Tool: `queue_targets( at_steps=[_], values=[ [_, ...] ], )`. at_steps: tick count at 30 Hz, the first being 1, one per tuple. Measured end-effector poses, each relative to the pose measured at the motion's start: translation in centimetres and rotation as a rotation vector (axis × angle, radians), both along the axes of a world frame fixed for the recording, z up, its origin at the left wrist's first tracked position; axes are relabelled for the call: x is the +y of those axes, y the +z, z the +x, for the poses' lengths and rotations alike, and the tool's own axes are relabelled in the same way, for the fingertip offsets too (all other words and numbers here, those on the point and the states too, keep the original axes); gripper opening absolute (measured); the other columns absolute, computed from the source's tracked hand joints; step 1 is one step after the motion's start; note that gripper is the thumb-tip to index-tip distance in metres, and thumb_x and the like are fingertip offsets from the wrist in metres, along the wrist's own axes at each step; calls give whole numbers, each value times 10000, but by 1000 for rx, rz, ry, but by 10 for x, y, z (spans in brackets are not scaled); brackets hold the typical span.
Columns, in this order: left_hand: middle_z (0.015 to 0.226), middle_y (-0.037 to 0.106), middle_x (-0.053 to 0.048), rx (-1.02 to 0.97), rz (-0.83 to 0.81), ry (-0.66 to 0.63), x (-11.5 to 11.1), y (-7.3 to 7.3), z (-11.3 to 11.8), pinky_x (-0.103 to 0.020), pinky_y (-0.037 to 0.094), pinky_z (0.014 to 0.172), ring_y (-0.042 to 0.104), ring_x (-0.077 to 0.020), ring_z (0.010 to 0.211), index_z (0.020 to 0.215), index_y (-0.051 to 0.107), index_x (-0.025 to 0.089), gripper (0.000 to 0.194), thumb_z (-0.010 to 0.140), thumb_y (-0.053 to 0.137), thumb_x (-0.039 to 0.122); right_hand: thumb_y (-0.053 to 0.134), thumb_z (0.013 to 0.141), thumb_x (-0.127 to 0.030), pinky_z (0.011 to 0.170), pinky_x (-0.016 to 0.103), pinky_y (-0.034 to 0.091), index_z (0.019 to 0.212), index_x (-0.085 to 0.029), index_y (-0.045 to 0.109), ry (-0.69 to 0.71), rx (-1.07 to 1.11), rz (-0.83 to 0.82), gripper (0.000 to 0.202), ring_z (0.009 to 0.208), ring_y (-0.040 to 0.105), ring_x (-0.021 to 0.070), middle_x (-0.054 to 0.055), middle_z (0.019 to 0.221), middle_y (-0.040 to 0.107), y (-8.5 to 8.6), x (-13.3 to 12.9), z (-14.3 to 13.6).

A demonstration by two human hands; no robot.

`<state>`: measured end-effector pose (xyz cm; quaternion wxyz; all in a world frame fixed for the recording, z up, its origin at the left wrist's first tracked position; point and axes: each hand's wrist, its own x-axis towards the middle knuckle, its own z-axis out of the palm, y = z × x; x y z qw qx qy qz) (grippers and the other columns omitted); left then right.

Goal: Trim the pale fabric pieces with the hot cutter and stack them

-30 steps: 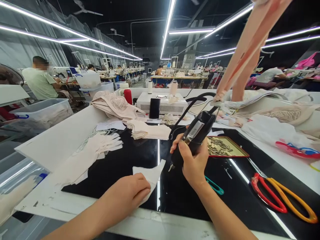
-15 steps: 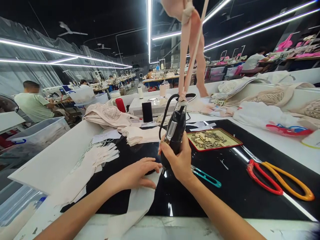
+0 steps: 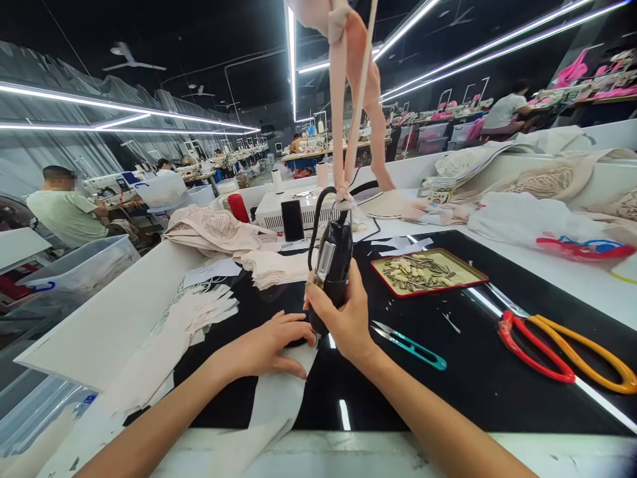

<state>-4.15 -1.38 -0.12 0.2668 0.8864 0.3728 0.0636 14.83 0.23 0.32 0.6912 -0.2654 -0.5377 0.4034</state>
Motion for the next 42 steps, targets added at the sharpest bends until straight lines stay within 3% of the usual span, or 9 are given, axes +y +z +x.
queue_targets(
  at_steps=[9, 15, 21, 28, 35, 42],
  values=[
    [1338, 698, -106, -61, -60, -33, 3, -2, 0, -624, 304, 1280, 424, -348, 1545, 1273, 712, 257, 385, 942, 837, 411, 779, 846, -321, 619, 305, 550, 1070, -290, 592, 28, -2, 2, 293, 701, 587, 154, -25, 899, 624, -1, -6, -1],
    [1411, 669, -131, -53, -61, -22, 3, -3, 0, -637, 319, 1265, 441, -357, 1531, 1296, 708, 245, 422, 937, 844, 420, 776, 847, -316, 613, 306, 543, 1075, -288, 587, 15, -7, 0, 297, 690, 577, 153, -28, 880, 613, -2, -6, -1],
    [1329, 703, -117, -67, -55, -35, 3, -1, 0, -627, 317, 1271, 433, -344, 1540, 1289, 716, 245, 401, 947, 833, 418, 756, 869, -334, 595, 295, 533, 1010, -284, 581, 17, -19, 5, 230, 679, 560, 150, -32, 846, 599, 0, -7, -1],
    [1429, 675, -131, -69, -25, -45, 4, -4, -2, -642, 279, 1289, 446, -352, 1544, 1328, 708, 249, 448, 927, 859, 380, 782, 862, -356, 610, 298, 552, 1091, -292, 581, 30, 5, 16, 311, 714, 592, 162, -23, 881, 633, 1, -15, -2],
    [1540, 607, -140, -65, 5, -20, 5, -9, -4, -644, 329, 1269, 518, -371, 1483, 1404, 673, 260, 589, 869, 910, 329, 765, 865, -310, 611, 308, 542, 1008, -284, 560, 56, -11, 0, 252, 672, 557, 151, -36, 839, 602, -4, -18, -6],
    [1547, 597, -155, -20, -25, -38, 7, -7, -5, -670, 340, 1253, 472, -411, 1518, 1447, 653, 258, 652, 869, 904, 423, 753, 864, -337, 627, 317, 533, 1029, -289, 563, 77, 2, -10, 256, 693, 563, 158, -32, 855, 596, 1, -22, -5]
  ],
)
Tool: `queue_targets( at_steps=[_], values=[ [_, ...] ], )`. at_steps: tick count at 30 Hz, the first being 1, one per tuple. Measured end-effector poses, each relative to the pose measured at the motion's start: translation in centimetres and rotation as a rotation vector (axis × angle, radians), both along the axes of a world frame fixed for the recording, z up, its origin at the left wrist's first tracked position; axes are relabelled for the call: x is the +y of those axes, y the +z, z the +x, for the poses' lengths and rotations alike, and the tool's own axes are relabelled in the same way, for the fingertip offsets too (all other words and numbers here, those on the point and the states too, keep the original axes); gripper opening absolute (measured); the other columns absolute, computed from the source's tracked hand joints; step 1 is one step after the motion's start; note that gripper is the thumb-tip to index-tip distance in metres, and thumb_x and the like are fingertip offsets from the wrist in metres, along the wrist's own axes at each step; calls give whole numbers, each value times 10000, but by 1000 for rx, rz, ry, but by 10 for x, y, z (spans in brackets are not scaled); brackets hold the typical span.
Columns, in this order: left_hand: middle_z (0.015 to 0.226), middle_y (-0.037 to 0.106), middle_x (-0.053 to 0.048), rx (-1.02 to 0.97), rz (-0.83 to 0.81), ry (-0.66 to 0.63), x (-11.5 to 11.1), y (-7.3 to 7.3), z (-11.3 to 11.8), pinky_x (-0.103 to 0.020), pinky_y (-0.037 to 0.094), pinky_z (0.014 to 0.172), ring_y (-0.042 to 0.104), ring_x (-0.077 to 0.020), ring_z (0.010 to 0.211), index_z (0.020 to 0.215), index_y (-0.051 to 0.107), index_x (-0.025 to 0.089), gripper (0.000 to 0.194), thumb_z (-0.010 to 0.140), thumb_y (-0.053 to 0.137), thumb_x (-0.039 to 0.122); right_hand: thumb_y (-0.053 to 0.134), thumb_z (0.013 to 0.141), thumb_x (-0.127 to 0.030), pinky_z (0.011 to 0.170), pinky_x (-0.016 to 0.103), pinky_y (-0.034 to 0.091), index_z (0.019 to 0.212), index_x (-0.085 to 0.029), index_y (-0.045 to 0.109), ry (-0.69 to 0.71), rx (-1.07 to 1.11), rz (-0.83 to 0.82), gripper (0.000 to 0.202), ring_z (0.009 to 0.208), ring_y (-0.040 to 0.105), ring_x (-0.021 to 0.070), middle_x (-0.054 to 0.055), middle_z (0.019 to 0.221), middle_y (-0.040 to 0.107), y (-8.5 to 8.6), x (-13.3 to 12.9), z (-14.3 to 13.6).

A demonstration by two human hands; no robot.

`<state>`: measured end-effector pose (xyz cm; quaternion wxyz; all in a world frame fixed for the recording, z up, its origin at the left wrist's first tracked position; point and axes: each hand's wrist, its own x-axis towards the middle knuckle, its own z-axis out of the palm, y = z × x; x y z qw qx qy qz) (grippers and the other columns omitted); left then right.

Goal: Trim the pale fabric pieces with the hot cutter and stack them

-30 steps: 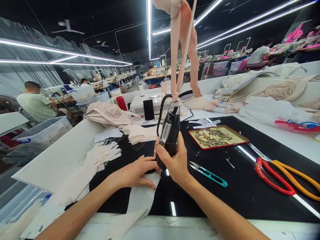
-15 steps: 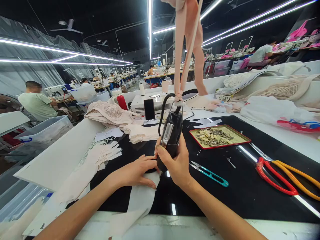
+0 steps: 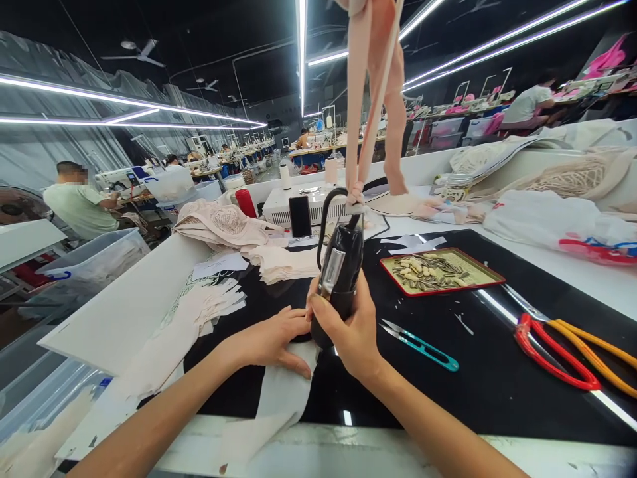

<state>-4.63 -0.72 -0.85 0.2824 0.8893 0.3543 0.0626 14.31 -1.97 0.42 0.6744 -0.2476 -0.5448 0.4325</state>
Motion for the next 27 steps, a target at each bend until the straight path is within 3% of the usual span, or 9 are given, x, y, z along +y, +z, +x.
queue_targets(
  at_steps=[9, 17, 21, 24, 27],
  values=[
    [1450, 653, -125, 2, -52, 61, -1, 2, 0, -600, 333, 1274, 507, -398, 1481, 1346, 707, 233, 627, 818, 936, 482, 770, 840, -329, 636, 319, 521, 1039, -289, 569, 38, 20, -7, 286, 683, 555, 156, -42, 831, 589, 0, -7, -4],
    [1473, 648, -123, -7, -43, 57, -1, 3, 2, -563, 357, 1263, 559, -390, 1413, 1411, 682, 230, 693, 811, 949, 452, 748, 854, -301, 649, 321, 533, 1005, -281, 579, 25, -9, -8, 228, 674, 574, 152, -42, 822, 624, -1, -8, -6],
    [1556, 589, -119, -5, -38, 35, -5, 5, 1, -619, 323, 1274, 428, -401, 1549, 1474, 632, 280, 711, 849, 921, 457, 768, 852, -330, 622, 308, 531, 1009, -282, 570, 16, 3, -12, 258, 680, 576, 152, -38, 835, 631, 2, -6, -2],
    [1603, 551, -110, -58, 20, 53, -16, 9, -4, -605, 300, 1296, 373, -365, 1592, 1441, 642, 286, 595, 911, 874, 426, 777, 858, -368, 629, 309, 539, 1066, -280, 568, -3, 25, -1, 307, 710, 595, 157, -23, 888, 650, 4, -3, 4],
    [1478, 633, -96, -109, 155, 230, -38, 10, -8, -468, 451, 1208, 580, -283, 1402, 1311, 691, 249, 331, 1004, 780, 331, 782, 860, -365, 623, 307, 527, 1070, -279, 571, -38, 13, 13, 310, 690, 584, 152, -35, 854, 636, 7, 0, 12]
  ],
)
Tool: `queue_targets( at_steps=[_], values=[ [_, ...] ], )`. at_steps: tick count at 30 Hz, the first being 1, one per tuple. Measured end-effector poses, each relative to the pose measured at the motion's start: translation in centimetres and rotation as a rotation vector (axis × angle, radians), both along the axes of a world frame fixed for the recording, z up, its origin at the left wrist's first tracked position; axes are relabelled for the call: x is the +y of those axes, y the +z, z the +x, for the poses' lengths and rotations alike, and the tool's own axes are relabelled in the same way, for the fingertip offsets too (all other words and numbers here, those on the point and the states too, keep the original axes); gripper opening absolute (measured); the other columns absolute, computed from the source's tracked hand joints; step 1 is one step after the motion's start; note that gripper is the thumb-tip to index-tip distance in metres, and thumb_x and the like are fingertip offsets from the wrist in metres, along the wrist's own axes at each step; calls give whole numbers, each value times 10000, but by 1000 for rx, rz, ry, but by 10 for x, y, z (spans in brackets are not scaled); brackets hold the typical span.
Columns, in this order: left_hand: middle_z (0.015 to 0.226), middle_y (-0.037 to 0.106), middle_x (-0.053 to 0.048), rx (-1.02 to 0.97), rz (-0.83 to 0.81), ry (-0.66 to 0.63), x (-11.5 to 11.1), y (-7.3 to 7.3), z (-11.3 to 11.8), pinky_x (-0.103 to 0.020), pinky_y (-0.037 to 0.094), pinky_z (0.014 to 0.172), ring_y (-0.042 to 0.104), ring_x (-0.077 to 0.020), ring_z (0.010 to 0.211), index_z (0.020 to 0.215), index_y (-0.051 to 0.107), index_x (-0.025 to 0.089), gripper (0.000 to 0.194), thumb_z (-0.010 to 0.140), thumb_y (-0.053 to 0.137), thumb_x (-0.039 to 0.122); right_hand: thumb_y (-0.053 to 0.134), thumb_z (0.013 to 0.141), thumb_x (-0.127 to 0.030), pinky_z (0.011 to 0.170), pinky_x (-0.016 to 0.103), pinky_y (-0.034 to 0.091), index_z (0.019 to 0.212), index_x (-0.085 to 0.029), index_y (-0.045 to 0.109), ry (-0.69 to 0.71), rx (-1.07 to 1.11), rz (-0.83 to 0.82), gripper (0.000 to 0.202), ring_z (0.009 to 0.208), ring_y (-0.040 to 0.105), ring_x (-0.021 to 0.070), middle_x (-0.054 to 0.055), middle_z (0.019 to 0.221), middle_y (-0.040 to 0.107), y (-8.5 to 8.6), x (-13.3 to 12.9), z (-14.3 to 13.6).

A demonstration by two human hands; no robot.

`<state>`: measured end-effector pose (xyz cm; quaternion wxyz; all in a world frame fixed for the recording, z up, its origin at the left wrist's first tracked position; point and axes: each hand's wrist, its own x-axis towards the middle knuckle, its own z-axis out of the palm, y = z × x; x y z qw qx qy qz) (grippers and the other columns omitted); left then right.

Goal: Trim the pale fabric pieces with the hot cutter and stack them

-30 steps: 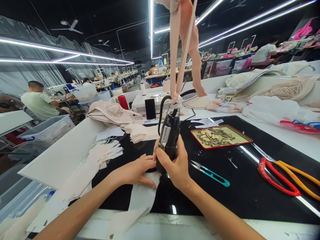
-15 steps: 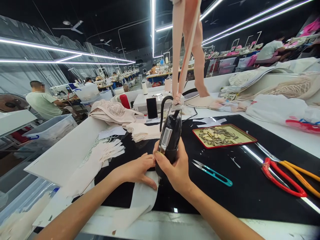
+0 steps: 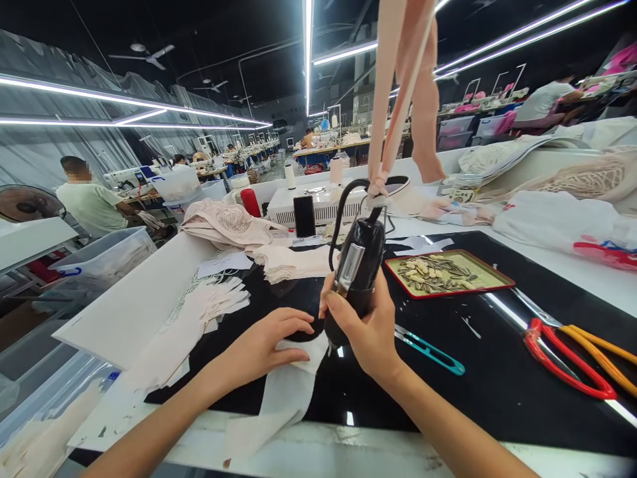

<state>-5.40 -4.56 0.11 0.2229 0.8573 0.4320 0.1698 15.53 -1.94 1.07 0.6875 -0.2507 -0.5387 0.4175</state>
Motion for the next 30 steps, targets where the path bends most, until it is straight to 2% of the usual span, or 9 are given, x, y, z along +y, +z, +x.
queue_targets(
  at_steps=[2, 4, 7, 10, 13, 18, 20, 25, 30],
  values=[
    [1281, 704, -70, 45, 63, 100, -17, -4, 1, -391, 549, 1043, 679, -237, 1178, 1216, 709, 227, 156, 1072, 666, 268, 783, 862, -355, 624, 309, 520, 1041, -279, 576, -39, -23, 7, 283, 676, 576, 149, -45, 829, 624, 0, 3, 5],
    [1146, 720, -49, 120, 101, 112, -33, -11, 4, -358, 575, 925, 694, -223, 1048, 1175, 716, 218, 143, 1093, 600, 223, 788, 867, -356, 629, 314, 520, 1024, -279, 581, -74, -37, 14, 271, 673, 580, 148, -46, 828, 628, 0, 6, 10],
    [1099, 719, -46, 202, 163, 108, -49, -22, 11, -359, 585, 889, 696, -229, 999, 1181, 726, 213, 177, 1067, 600, 159, 804, 868, -365, 633, 323, 520, 1028, -280, 581, -98, -43, 18, 287, 665, 584, 150, -50, 819, 628, -1, 8, 14],
    [1149, 721, -59, 211, 212, 110, -52, -28, 12, -362, 595, 905, 704, -233, 1018, 1208, 725, 209, 218, 1047, 606, 121, 812, 872, -366, 633, 333, 532, 1042, -285, 578, -104, -42, 16, 301, 651, 589, 151, -55, 821, 627, 1, 9, 16],
    [1197, 737, -61, 169, 231, 13, -47, -26, 6, -344, 589, 945, 710, -224, 1078, 1223, 716, 211, 318, 1031, 537, 32, 808, 879, -347, 606, 332, 544, 1057, -292, 575, -80, -31, 12, 298, 599, 592, 144, -70, 797, 635, 3, 8, 17],
    [1263, 773, -50, 89, 254, -202, -32, -18, -9, -397, 518, 1148, 705, -239, 1227, 1181, 726, 205, 422, 977, 470, -62, 809, 891, -334, 573, 305, 553, 994, -283, 576, -45, -23, 11, 260, 581, 624, 132, -68, 808, 673, 3, 3, 19],
    [1292, 763, -60, 64, 232, -181, -28, -16, -13, -374, 545, 1120, 708, -233, 1231, 1185, 735, 203, 409, 992, 471, -42, 808, 898, -332, 570, 298, 554, 971, -279, 573, -32, -29, 22, 252, 590, 632, 131, -62, 822, 687, 2, 1, 20],
    [1307, 741, -83, 30, 225, -8, -14, -19, -8, -345, 587, 1065, 718, -215, 1199, 1205, 735, 188, 352, 1019, 491, 15, 795, 918, -331, 581, 286, 567, 972, -278, 586, 7, -25, 35, 222, 601, 641, 127, -55, 828, 700, -1, -3, 18],
    [1277, 745, -86, 56, 241, 2, 4, -33, 7, -356, 586, 1069, 713, -221, 1203, 1208, 732, 165, 371, 998, 481, -9, 807, 912, -324, 575, 285, 591, 1038, -287, 623, 39, -13, 22, 226, 601, 659, 132, -49, 835, 714, -5, -8, 18]
  ],
)
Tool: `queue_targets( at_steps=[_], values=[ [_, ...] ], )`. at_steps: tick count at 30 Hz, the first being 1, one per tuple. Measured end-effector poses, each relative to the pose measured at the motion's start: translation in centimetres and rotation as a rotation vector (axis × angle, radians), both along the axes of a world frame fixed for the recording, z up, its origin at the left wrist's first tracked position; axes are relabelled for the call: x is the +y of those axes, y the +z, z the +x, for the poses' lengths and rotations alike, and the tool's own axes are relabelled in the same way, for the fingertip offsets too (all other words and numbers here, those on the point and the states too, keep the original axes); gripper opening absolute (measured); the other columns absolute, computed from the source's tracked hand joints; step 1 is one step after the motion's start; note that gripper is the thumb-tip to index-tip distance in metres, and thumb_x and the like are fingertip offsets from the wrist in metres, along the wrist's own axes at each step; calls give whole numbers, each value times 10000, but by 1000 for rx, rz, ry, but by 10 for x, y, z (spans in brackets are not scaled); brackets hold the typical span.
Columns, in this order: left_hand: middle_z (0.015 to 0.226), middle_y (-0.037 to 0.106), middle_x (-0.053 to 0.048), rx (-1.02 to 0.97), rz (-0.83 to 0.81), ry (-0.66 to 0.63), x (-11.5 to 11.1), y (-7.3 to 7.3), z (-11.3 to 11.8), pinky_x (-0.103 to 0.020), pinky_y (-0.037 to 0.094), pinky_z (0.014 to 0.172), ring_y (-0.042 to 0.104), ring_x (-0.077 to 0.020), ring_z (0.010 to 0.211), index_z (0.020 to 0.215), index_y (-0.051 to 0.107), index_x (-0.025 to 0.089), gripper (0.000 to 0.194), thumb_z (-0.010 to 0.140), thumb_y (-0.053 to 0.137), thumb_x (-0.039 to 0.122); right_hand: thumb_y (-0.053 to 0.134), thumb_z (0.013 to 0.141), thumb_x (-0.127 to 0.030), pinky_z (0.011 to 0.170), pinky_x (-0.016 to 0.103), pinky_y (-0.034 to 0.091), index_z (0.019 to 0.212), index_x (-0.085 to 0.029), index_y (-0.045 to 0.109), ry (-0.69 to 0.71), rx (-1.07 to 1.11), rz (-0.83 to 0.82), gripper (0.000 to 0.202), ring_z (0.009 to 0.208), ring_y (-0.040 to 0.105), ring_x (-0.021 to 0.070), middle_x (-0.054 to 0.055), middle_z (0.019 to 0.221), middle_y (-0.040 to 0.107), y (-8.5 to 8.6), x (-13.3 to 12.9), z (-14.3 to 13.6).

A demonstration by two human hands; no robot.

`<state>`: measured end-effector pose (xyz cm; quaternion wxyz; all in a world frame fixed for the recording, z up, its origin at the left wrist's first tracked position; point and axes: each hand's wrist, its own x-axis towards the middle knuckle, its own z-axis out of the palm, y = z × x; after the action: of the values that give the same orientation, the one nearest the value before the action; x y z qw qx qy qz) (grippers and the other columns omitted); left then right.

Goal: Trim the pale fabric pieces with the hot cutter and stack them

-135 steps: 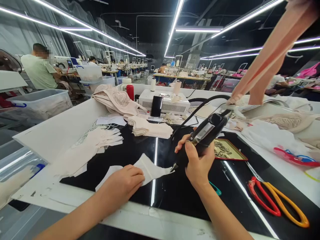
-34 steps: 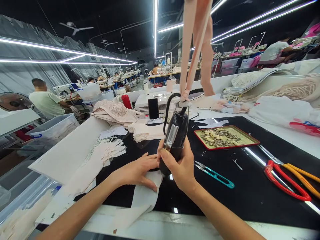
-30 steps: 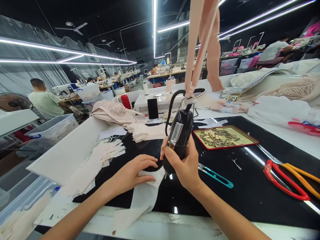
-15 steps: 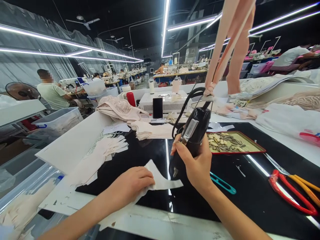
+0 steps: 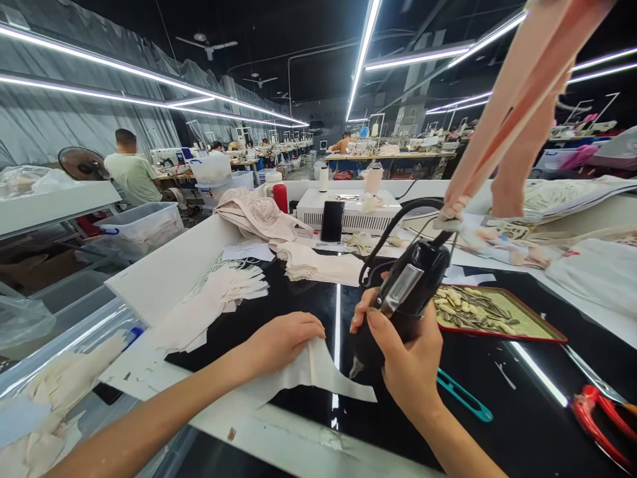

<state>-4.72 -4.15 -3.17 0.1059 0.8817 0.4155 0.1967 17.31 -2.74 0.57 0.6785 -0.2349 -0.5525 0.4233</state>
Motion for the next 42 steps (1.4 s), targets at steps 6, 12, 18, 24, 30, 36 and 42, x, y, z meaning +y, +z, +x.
queue_targets(
  at_steps=[6, 12, 18, 24, 30, 36, 42],
  values=[
    [1260, 753, -77, 13, -23, -29, 4, -8, 2, -338, 581, 1062, 717, -218, 1193, 1177, 751, 176, 350, 984, 531, -16, 807, 919, -314, 562, 288, 598, 1062, -292, 640, 29, 7, 8, 222, 624, 671, 146, -28, 845, 715, -5, -9, 8],
    [1286, 749, -75, -7, -36, -15, -6, -6, -5, -315, 574, 1052, 717, -203, 1185, 1197, 754, 179, 330, 1031, 515, 24, 825, 909, -329, 561, 311, 608, 1167, -295, 643, 35, 28, 3, 318, 624, 673, 162, -11, 839, 709, -4, -13, 15],
    [1314, 742, -87, 1, -5, -36, -11, -8, -7, -323, 578, 1055, 708, -218, 1212, 1246, 754, 179, 368, 1039, 492, 23, 838, 897, -359, 565, 329, 612, 1195, -295, 644, 36, 45, -44, 361, 631, 676, 175, -3, 831, 713, -5, -16, 18],
    [1332, 739, -100, 9, 19, -38, -15, -13, -5, -353, 579, 1084, 704, -231, 1241, 1290, 733, 181, 436, 999, 487, -29, 851, 861, -391, 565, 354, 614, 1189, -291, 657, 19, 34, -69, 395, 625, 652, 184, -6, 803, 690, -2, -11, 17],
    [1325, 742, -84, -53, 17, -43, -15, -19, -1, -329, 557, 1106, 693, -221, 1268, 1281, 718, 199, 413, 1017, 488, -20, 865, 807, -347, 517, 311, 581, 1141, -282, 634, -42, 109, -92, 412, 608, 632, 174, -30, 764, 672, 10, 3, 0],
    [1309, 752, -77, -87, 33, -37, -16, -21, 2, -332, 576, 1072, 703, -226, 1252, 1271, 722, 214, 414, 1019, 490, -19, 863, 792, -315, 530, 301, 568, 1153, -274, 627, -34, 128, -79, 434, 603, 628, 159, -44, 774, 680, 13, 23, -23],
    [1322, 753, -84, -90, 60, -35, -16, -26, 4, -318, 571, 1104, 696, -227, 1295, 1270, 721, 184, 394, 1013, 507, -25, 832, 820, -321, 555, 303, 555, 1137, -286, 604, -9, 117, -47, 391, 613, 625, 149, -55, 798, 685, 9, 37, -38]
  ],
)
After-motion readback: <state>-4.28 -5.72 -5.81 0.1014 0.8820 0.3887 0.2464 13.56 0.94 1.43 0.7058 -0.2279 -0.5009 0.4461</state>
